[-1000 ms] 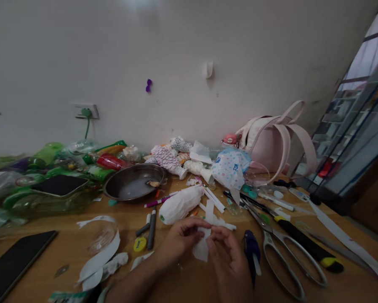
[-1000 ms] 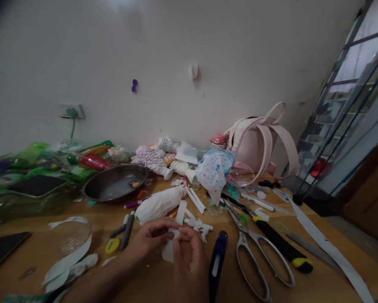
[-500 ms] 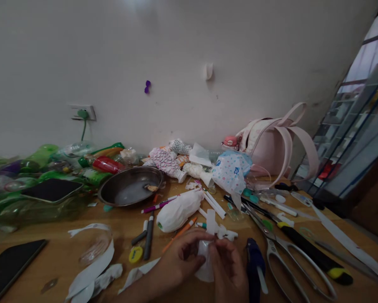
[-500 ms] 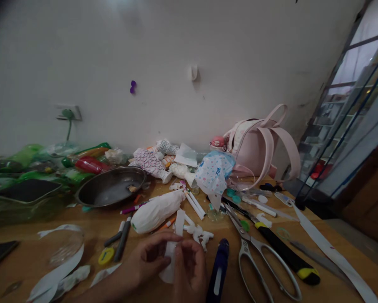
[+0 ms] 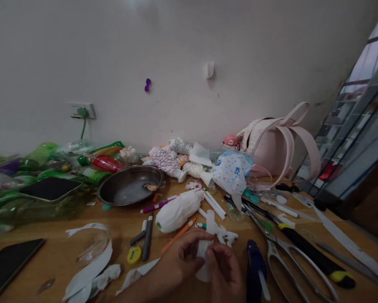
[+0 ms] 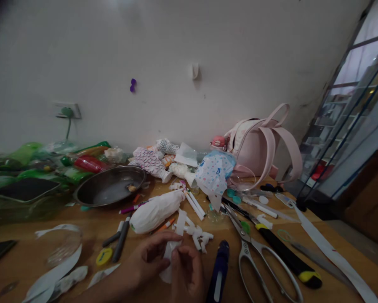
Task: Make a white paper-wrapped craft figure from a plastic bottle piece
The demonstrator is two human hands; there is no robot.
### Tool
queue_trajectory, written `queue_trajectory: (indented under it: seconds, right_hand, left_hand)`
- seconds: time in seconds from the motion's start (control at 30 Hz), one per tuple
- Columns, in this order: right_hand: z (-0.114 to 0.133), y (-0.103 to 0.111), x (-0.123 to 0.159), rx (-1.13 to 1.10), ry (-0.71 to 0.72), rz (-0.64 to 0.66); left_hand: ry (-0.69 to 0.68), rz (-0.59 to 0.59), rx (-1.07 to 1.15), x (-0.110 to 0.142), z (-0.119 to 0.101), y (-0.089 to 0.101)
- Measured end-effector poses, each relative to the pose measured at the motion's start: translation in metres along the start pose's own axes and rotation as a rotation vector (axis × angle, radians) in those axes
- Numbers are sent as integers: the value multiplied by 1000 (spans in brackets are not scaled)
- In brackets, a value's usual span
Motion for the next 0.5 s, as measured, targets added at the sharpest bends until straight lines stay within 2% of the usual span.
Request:
queue_trajectory:
  seconds: [0.23,0.4,0.5]
  right_hand:
    - [3,2,2,65,36,-23]
    - [-2,5,1,186,95,100]
    - [-5,6,1,223,135,131]
  left_hand:
    - [14,72,7,0,-4,0]
    - [-7,151,51,-1,-9,3]
    - [17,167,54,0,-13,6]
Point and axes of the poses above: each hand's wrist, its own x-axis away from the middle knuckle, its own y-axis out of the back of the hand, z = x × y, the point moved 2 cm from there along -x, towards the middle knuckle, and after that the axes turned 2 degrees about x, right-handed, at the moved point
